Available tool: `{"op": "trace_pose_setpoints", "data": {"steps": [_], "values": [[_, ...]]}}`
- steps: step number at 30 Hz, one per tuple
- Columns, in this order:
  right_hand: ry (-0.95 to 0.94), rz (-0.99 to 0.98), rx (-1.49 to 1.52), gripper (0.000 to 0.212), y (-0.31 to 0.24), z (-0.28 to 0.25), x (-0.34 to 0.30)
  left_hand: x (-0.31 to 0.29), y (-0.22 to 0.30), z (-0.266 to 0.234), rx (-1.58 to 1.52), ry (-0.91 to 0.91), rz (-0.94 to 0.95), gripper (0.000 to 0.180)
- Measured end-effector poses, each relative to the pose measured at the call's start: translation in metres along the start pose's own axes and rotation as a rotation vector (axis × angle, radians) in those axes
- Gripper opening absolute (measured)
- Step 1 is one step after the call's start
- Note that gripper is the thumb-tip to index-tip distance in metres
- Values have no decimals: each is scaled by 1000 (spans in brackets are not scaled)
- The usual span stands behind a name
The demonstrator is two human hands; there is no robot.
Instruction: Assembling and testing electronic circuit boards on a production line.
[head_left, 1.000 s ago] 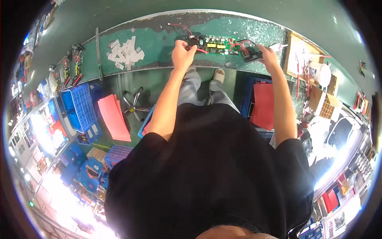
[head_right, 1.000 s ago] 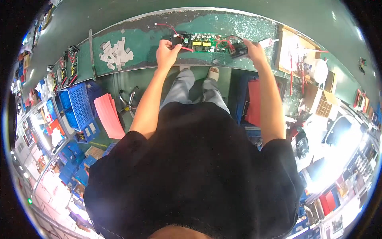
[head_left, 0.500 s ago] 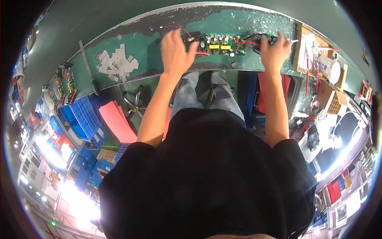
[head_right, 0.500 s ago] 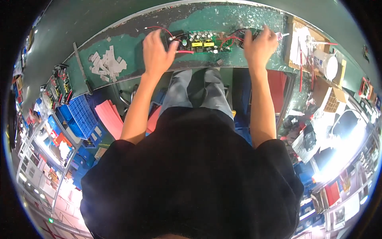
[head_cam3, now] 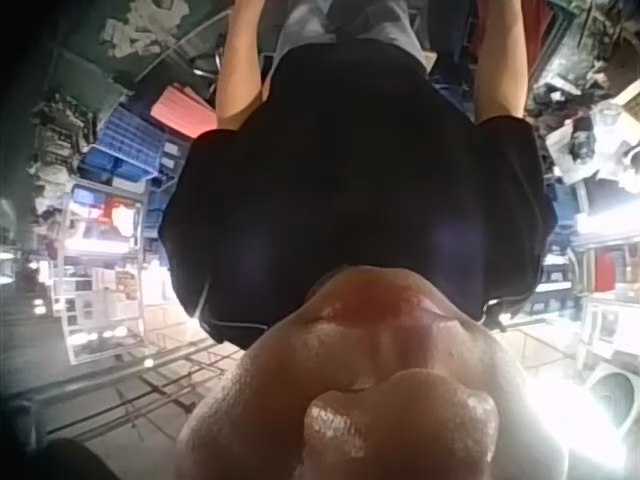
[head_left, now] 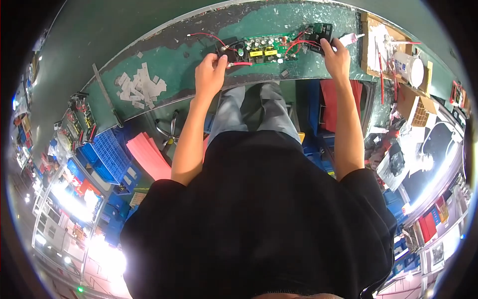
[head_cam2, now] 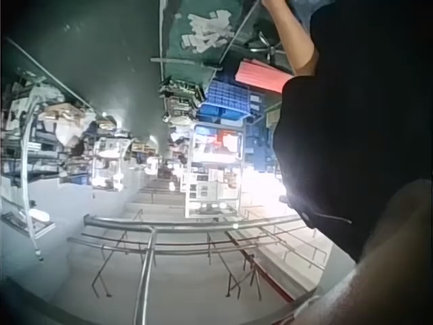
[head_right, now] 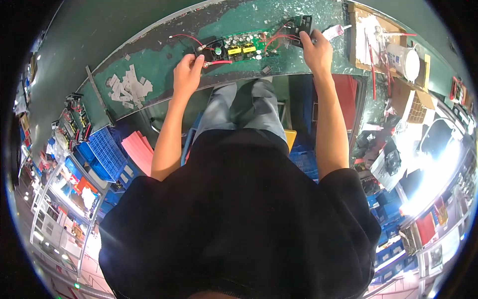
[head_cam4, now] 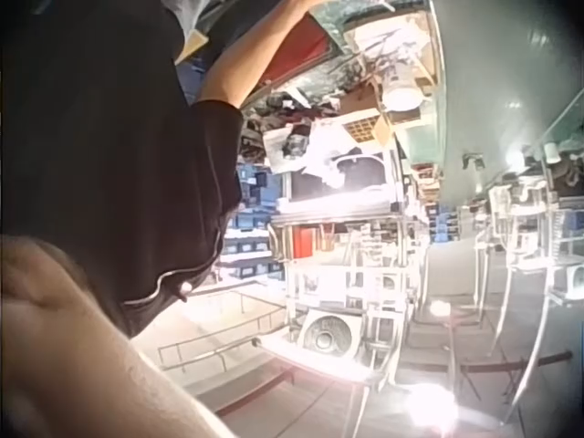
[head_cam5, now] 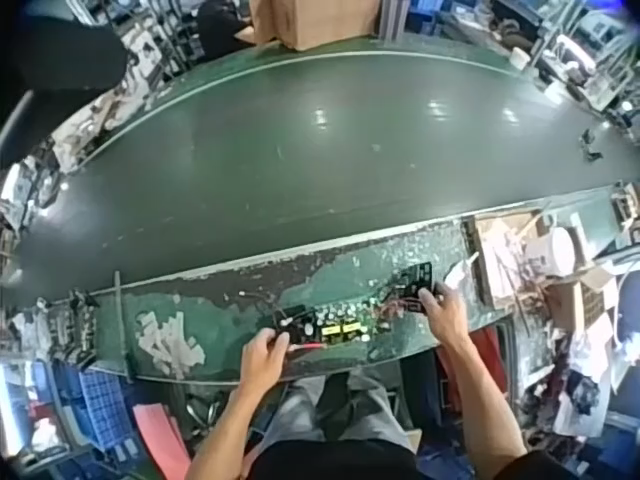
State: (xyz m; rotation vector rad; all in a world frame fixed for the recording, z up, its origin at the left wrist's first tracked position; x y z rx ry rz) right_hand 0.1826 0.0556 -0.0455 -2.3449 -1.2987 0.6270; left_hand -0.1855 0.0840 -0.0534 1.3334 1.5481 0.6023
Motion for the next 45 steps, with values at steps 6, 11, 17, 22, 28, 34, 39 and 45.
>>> {"op": "trace_pose_setpoints", "data": {"steps": [6,11,17,22,28,34,39,45], "values": [[13,-164,-22,46,-16,4,29,-15,-2,5,82,29,-81,38],[149,114,530,52,-17,-6,14,-88,-23,80,-285,-56,-326,29],[-145,467,323,69,-15,48,-145,-108,32,107,20,-612,-178,31],[-311,472,558,45,-12,83,-147,-22,68,59,492,-52,479,12],[-67,169,296,46,-1,23,-68,87,112,50,831,21,918,69],[51,157,578,65,51,42,-126,133,115,42,550,-48,864,62],[67,-14,114,43,5,62,-143,168,106,27,772,-341,588,55],[-128,120,177,22,-4,79,-160,120,107,12,929,-347,450,44]]}}
Point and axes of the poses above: each hand's wrist, its own x-axis towards the middle knuckle, its own z-axis out of the palm, y = z × x, the point moved 5 cm from there along x, towards the middle knuckle, and after that the axes turned 7 degrees about -x, right-handed, at the moved point
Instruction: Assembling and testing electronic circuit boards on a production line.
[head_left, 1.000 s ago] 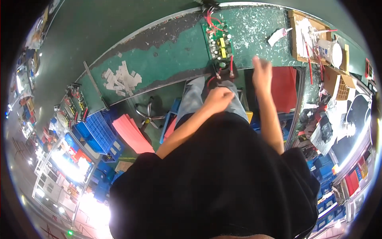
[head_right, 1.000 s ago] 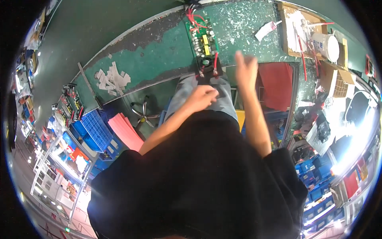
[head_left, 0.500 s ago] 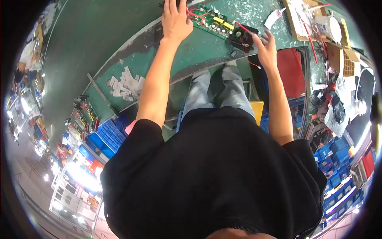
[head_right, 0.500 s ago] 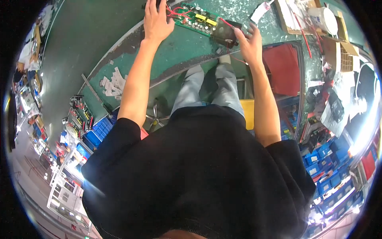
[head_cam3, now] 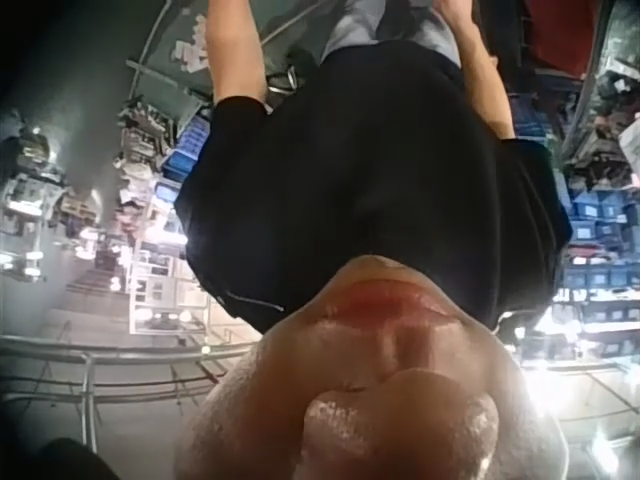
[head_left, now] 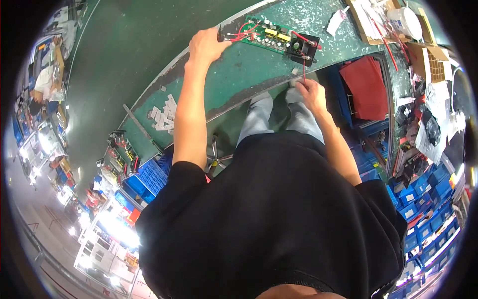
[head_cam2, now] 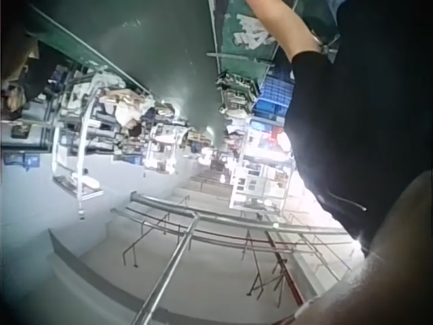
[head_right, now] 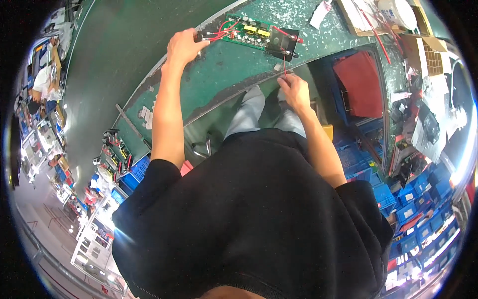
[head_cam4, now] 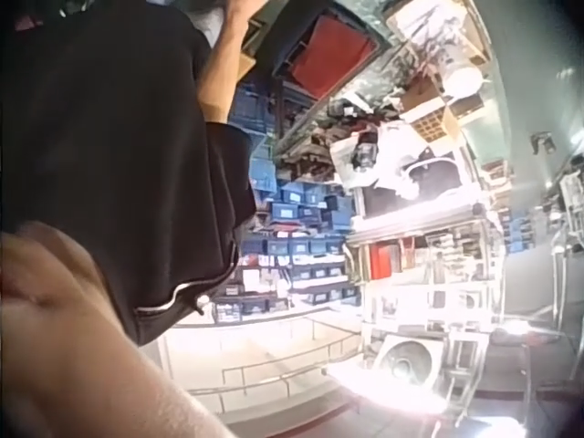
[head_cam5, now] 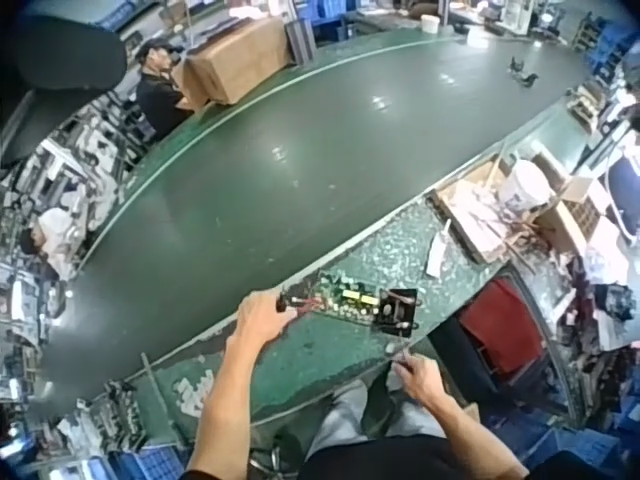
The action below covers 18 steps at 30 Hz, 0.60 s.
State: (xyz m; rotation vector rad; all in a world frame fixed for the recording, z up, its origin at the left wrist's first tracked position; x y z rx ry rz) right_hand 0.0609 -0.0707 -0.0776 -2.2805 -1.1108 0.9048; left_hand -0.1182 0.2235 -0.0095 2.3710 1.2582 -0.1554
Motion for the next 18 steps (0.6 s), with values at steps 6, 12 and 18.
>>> {"op": "trace_pose_setpoints", "data": {"steps": [6,12,18], "values": [[-253,471,1218,39,-23,3,0,-56,22,-5,191,586,58,34],[-231,566,1782,40,-72,18,26,-117,100,71,-1101,-157,2,35],[1,525,1779,39,-82,22,40,-132,106,59,-1172,-33,-92,27]]}}
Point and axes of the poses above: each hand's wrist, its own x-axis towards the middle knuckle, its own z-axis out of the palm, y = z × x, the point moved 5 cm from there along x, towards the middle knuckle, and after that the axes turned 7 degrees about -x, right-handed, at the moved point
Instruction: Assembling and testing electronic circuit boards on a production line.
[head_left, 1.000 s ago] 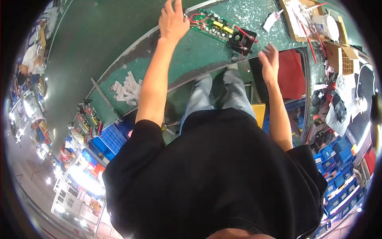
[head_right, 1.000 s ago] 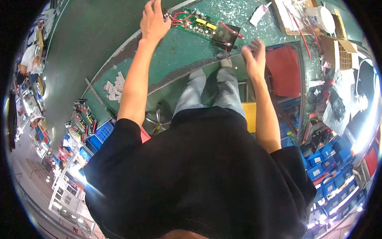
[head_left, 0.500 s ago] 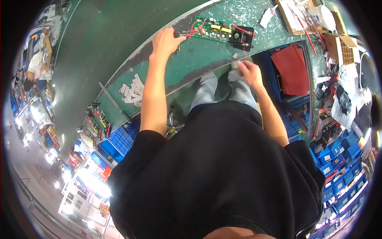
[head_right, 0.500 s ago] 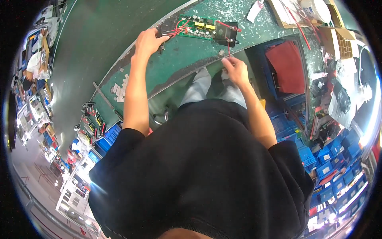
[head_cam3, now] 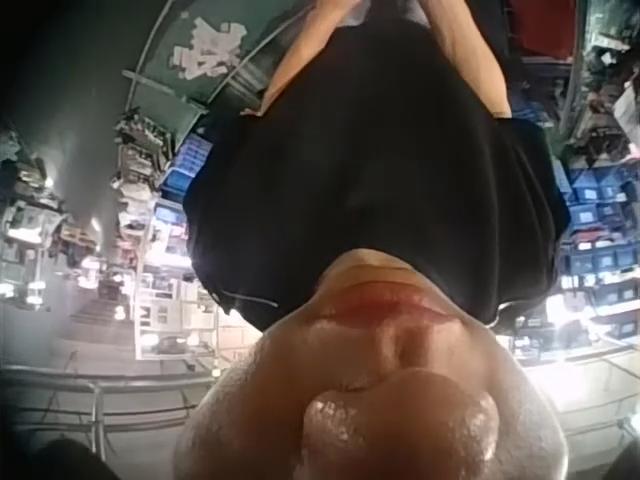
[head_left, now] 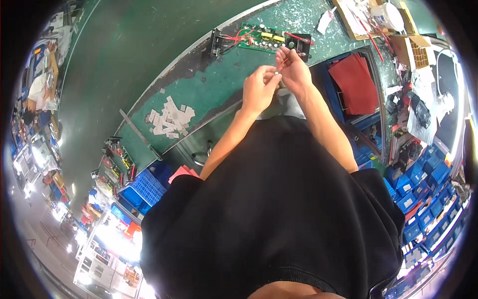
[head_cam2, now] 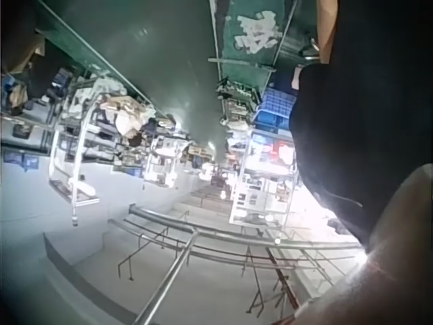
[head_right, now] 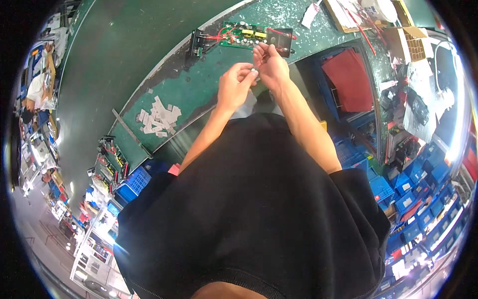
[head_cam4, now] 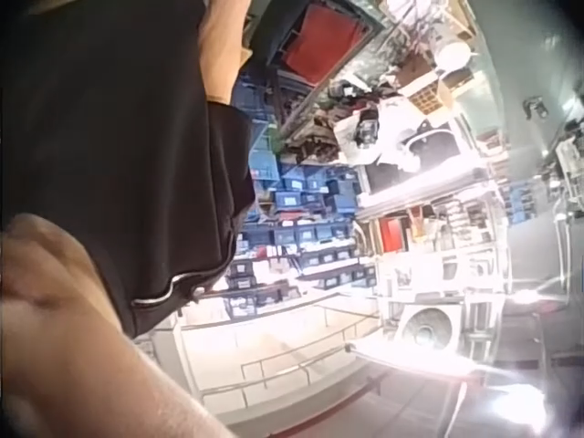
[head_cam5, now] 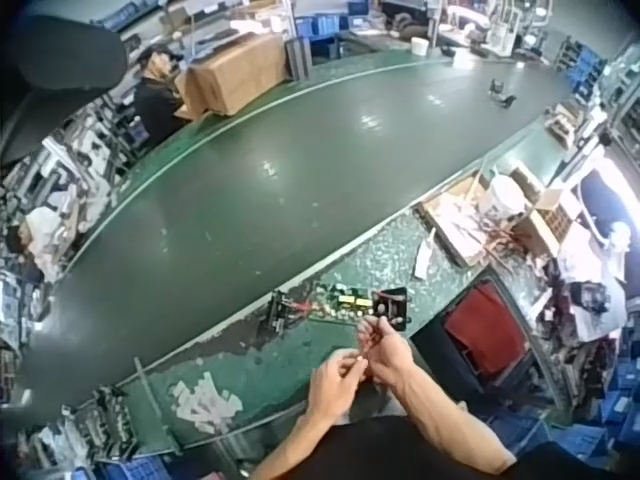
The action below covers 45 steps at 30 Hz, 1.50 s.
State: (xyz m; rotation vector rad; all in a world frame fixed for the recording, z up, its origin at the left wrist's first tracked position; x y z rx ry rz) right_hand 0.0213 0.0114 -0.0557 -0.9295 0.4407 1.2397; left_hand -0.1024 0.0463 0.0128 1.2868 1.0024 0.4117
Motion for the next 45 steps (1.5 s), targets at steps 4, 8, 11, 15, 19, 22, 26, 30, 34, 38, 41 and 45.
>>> {"op": "trace_pose_setpoints", "data": {"steps": [4,8,11,15,19,22,26,30,34,38,41,45], "values": [[47,-13,-97,36,-3,-1,-3,14,10,-8,225,23,257,21],[160,7,-812,28,-29,-2,-31,23,-8,-20,-24,59,44,19],[108,-735,-1570,20,-67,40,-61,29,1,-21,-208,65,-108,20],[-387,-1038,-1854,27,-62,74,-46,35,-14,-20,-562,76,-218,20],[-422,-534,-1599,20,-54,64,-20,45,-20,-19,-582,118,-249,22],[-382,-521,-1573,14,-49,65,-11,52,-23,-23,-551,164,-209,20],[-338,-567,-1706,13,-47,72,-1,60,-26,-27,-386,208,-134,18],[-434,-595,-1744,14,-35,76,13,62,-37,-35,-352,237,-144,20],[-499,-784,-1798,14,-31,82,13,68,-48,-36,-467,235,-180,21],[-173,-475,-1725,17,-28,71,31,76,-56,-39,-454,285,-170,20],[-134,-674,-1920,21,-30,83,46,72,-44,-62,132,598,221,7],[-422,-942,-2077,14,-23,93,49,58,-34,-95,363,798,458,7]]}}
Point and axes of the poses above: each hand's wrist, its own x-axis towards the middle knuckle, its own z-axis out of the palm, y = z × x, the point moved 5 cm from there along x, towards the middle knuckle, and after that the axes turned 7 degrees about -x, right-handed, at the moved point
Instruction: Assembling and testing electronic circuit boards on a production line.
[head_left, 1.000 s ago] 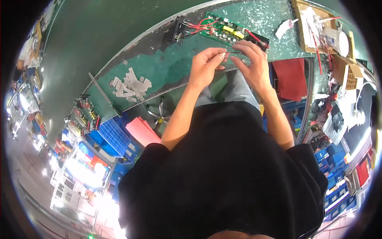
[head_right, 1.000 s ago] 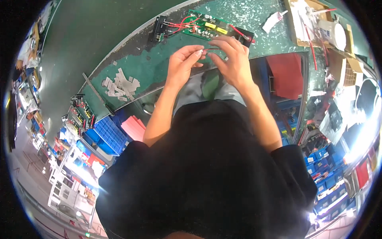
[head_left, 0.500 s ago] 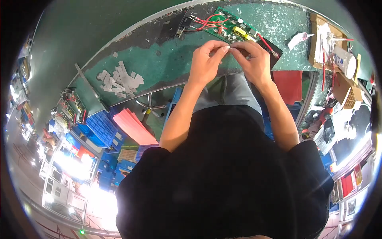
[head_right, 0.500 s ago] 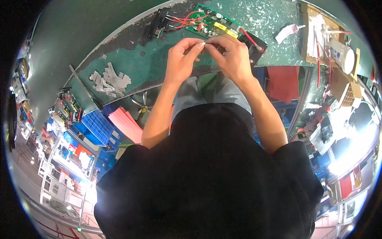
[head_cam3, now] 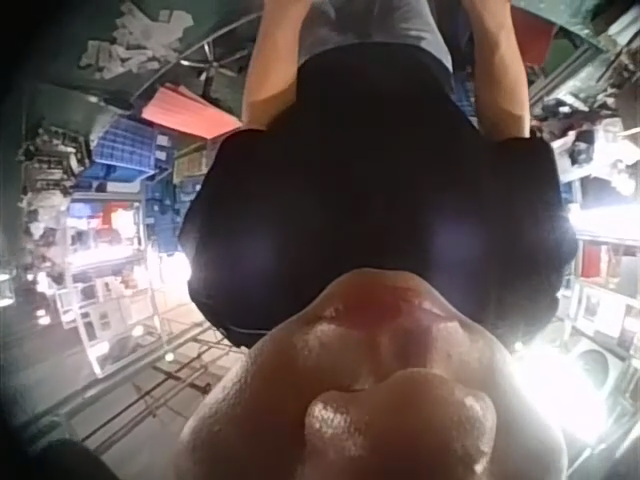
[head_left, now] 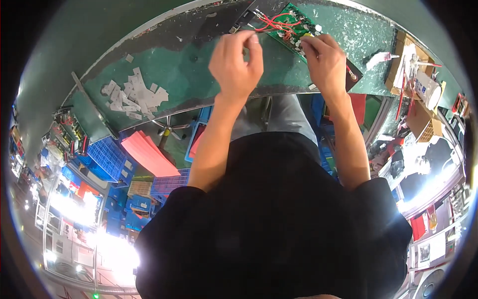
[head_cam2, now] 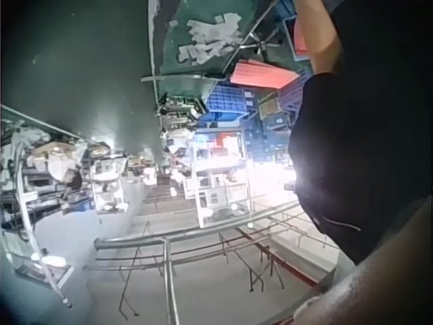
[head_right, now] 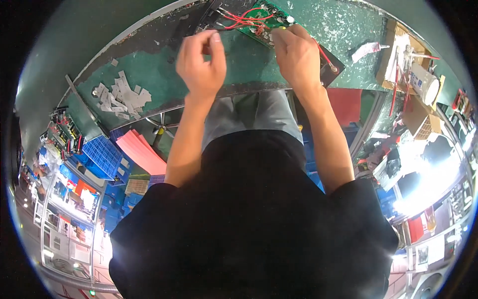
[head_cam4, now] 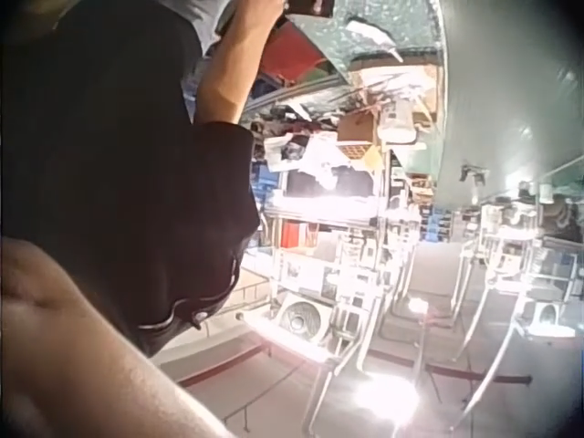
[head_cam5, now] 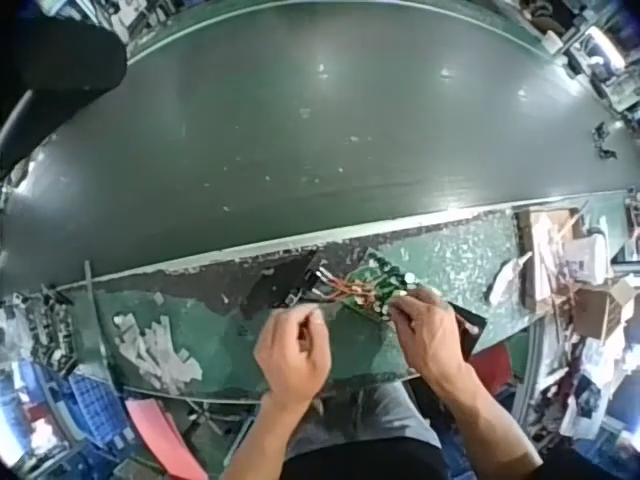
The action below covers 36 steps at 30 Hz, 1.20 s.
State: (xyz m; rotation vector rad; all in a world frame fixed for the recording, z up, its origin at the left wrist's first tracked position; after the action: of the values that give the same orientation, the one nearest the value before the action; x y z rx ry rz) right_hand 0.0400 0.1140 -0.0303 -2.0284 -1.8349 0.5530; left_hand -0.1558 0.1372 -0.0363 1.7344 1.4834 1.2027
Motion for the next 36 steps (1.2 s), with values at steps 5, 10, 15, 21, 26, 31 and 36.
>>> {"op": "trace_pose_setpoints", "data": {"steps": [5,10,15,21,26,31,36], "values": [[-10,-62,-226,10,-7,10,-2,29,-1,-22,225,96,186,33],[-67,-110,-366,9,-9,20,3,44,-20,-11,-26,-208,12,37],[-106,-141,-403,8,-9,22,5,34,-37,-10,-106,-263,-111,32],[-134,-61,-438,10,-12,26,7,39,-34,-15,-106,-238,-108,28],[-123,-14,-419,11,-12,28,6,43,-31,-19,-98,-235,-50,27],[-92,-30,-412,11,-13,28,4,42,-31,-19,-123,-246,-67,27],[-95,-25,-348,11,-12,26,7,40,-32,-19,-150,-262,-111,27]]}}
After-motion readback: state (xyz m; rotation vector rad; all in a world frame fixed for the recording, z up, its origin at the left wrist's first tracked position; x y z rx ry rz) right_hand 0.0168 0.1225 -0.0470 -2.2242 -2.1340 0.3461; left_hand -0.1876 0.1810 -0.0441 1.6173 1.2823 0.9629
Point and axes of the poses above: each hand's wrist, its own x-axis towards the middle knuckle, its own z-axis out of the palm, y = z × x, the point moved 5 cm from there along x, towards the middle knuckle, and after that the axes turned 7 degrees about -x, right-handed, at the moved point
